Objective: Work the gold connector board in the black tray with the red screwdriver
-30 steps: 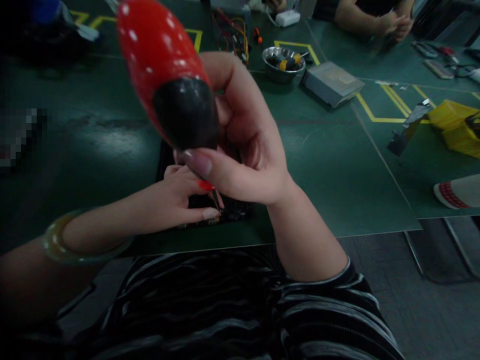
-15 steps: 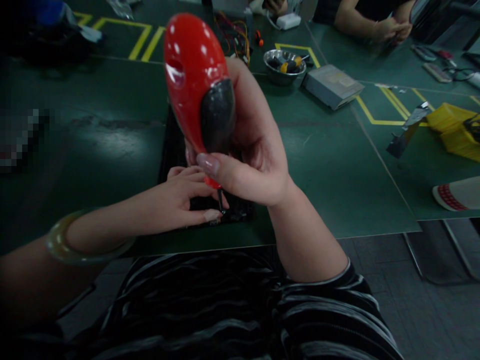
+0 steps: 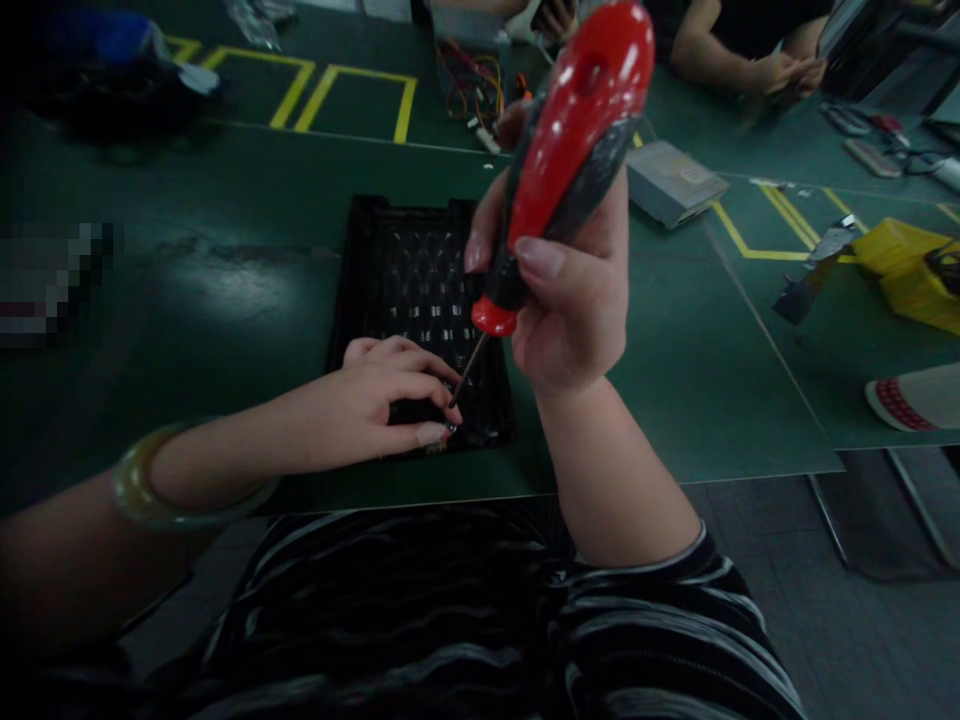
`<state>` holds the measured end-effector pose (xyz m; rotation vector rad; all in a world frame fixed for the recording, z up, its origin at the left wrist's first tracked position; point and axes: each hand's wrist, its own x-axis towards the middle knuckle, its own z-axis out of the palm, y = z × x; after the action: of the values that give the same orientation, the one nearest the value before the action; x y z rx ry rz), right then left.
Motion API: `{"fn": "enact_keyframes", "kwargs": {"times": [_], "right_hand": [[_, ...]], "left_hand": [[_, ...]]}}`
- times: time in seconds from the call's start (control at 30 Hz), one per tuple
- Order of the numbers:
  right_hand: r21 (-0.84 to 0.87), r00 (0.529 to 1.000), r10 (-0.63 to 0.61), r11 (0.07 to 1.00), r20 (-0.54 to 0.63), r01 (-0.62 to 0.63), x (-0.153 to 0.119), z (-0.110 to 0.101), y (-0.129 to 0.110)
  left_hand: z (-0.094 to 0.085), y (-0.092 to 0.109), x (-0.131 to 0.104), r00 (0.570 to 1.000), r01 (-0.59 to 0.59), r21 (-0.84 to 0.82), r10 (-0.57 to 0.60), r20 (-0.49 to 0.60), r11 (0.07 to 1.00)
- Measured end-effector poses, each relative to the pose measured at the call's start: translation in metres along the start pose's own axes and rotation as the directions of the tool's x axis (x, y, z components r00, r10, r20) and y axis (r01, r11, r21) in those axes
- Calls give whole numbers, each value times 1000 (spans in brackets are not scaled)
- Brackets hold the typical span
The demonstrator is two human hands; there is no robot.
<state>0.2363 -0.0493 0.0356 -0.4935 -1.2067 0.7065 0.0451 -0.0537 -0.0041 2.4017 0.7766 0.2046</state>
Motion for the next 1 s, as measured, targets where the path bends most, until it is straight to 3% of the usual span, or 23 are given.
{"fn": "enact_keyframes", "kwargs": {"times": [0.17,0.37,0.5,0.6,0.73,0.87,1.0], "right_hand": [[-209,983,87,971,-160,-120,2,-2,-1],[-413,954,-206,905,-217,102,5,-15,19],[-359,959,-100,933,-263,-1,9,-13,22],[-365,985,-44,931,-166,-20,5,-6,23],[-491,993,55,871,107,5,-4,-1,28],[-699,928,260,715,265,-1,-10,-3,34],[-833,828,419,544,372,98,-11,-7,38]], "left_hand": [[0,-3,-1,1000,-16,-22,16,-8,1000],[-5,1,-3,999,4,-82,-7,-37,997],[-14,2,-4,985,42,-134,-63,-163,990],[-21,-2,-4,947,94,-159,-137,-290,983],[-27,-10,-3,874,199,-213,-271,-403,957],[-27,-19,0,810,293,-293,-399,-429,910],[-24,-29,3,803,354,-254,-431,-411,900]]}}
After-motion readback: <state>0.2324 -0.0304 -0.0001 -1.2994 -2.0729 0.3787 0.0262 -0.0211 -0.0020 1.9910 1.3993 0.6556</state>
